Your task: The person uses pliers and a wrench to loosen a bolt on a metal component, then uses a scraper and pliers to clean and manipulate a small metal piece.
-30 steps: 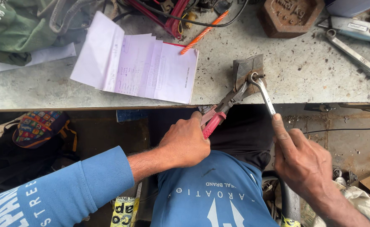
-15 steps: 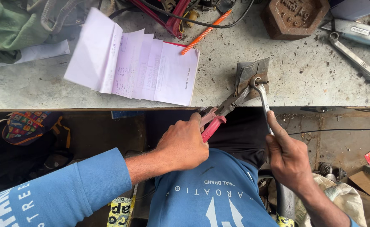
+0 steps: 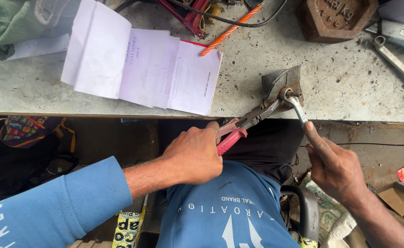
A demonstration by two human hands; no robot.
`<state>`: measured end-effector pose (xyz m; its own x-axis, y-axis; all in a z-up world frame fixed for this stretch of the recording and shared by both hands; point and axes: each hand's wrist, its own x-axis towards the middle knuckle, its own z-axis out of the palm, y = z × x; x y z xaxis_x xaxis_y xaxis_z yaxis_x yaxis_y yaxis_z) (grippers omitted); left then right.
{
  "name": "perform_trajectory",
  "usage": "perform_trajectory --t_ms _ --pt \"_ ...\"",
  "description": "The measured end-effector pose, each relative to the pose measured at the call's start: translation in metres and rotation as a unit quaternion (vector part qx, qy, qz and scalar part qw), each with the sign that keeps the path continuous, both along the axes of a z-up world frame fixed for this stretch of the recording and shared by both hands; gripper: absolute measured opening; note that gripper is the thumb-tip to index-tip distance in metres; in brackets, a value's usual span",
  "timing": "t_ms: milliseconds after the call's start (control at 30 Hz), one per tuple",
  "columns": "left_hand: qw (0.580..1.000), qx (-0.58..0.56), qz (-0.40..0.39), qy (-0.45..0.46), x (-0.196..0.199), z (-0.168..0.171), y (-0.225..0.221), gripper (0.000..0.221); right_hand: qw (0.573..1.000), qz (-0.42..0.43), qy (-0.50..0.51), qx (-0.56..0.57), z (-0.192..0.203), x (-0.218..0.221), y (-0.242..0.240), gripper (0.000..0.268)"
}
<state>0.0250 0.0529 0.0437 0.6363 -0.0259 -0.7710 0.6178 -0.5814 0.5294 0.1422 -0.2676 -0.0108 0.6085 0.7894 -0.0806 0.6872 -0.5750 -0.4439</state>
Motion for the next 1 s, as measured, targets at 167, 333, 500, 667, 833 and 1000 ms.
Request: perform_trajectory --t_ms 167,333,500,667,833,1000 --pt "1.0 -0.008 -0.009 0.002 0.003 0.0 0.004 0.048 0.998 0.063 -0.016 0.019 -0.008 0.02 -0.008 0.08" --pt "0.999 -0.005 -0.032 -0.006 0.005 -0.002 0.008 0.04 0.994 0.106 -0.024 0.009 -0.023 0.038 -0.024 0.08" --pt "0.999 -0.017 -0.047 0.015 0.007 -0.001 0.011 0.039 0.986 0.16 -0.048 0.002 -0.042 0.066 -0.04 0.081" --pt "0.998 0.001 -0.053 -0.022 0.002 -0.006 0.01 0.036 0.981 0.188 -0.045 0.02 -0.039 0.076 -0.034 0.085" --pt "0.998 0.007 -0.045 -0.04 -0.001 -0.008 0.008 0.035 0.982 0.176 -0.057 0.037 -0.033 0.065 -0.025 0.086" --pt "0.999 0.01 -0.028 -0.043 -0.004 -0.009 0.003 0.034 0.987 0.153 -0.03 0.048 -0.038 0.057 -0.023 0.082"
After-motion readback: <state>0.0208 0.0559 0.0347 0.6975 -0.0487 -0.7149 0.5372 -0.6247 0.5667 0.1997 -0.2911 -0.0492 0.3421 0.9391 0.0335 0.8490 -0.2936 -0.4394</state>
